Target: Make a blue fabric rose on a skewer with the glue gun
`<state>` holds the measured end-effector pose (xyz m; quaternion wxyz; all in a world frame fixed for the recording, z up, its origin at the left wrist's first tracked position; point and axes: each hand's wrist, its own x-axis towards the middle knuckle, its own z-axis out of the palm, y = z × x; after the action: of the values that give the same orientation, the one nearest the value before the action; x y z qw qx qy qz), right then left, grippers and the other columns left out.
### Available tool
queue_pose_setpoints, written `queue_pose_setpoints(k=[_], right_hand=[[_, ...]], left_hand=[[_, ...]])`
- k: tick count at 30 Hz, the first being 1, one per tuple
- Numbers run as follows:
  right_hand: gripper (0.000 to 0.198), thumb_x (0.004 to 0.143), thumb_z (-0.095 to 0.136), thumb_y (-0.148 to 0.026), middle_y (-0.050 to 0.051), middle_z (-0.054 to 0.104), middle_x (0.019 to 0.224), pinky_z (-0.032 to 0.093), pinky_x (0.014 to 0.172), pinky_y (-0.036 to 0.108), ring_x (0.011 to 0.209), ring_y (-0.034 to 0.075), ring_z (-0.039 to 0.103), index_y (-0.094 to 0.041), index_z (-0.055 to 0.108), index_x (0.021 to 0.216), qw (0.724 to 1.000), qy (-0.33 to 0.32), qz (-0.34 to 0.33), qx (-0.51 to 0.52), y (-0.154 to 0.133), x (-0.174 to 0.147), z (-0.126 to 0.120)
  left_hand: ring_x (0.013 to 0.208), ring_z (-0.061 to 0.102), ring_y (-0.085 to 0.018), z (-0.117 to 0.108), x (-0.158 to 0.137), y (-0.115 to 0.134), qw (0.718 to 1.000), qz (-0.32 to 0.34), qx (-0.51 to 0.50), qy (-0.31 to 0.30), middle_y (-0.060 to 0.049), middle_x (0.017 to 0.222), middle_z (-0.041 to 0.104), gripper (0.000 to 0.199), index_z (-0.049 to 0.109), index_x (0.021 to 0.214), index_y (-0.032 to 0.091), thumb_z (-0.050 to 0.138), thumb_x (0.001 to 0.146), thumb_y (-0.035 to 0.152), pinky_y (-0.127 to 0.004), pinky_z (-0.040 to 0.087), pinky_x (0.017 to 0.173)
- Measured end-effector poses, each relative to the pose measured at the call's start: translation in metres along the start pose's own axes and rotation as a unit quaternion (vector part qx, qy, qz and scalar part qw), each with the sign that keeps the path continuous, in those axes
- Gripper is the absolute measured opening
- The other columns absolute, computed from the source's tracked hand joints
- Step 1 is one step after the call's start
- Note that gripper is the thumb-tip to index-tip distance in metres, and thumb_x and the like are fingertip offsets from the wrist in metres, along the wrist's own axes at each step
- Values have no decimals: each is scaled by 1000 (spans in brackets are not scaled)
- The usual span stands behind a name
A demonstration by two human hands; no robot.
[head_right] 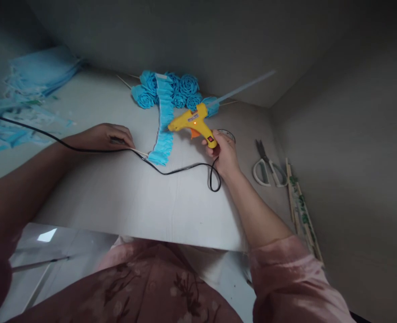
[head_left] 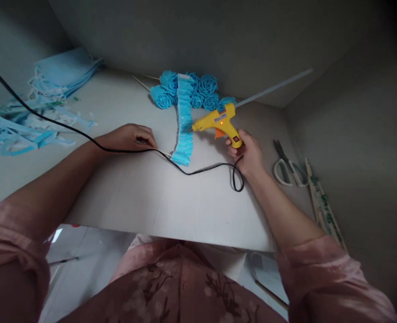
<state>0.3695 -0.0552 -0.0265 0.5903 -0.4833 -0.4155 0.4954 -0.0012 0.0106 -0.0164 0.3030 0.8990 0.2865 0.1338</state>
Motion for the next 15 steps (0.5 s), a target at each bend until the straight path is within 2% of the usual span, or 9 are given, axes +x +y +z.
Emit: queue_pose_setpoints(k=[8, 15], right_hand=[[48, 79, 74, -68, 2, 62, 57, 24, 35, 27, 40, 9, 40, -24, 60, 68, 994, -17, -23, -108, 0, -3, 1], [48, 71, 80, -66, 1, 63, 56, 23, 36, 24, 39, 7, 38, -22, 59, 66, 998, -8, -29, -63, -1, -4, 3]], left_hand=[[85, 68, -17, 0, 0, 2, 1000, -8, -8, 1, -9, 95, 75, 46, 81, 93, 18, 63, 94, 60, -23, 51, 79], [88, 69, -17, -3, -1, 3, 1000, -17, -2, -4, -9, 96, 76, 51, 80, 93, 17, 60, 95, 63, -21, 51, 83]])
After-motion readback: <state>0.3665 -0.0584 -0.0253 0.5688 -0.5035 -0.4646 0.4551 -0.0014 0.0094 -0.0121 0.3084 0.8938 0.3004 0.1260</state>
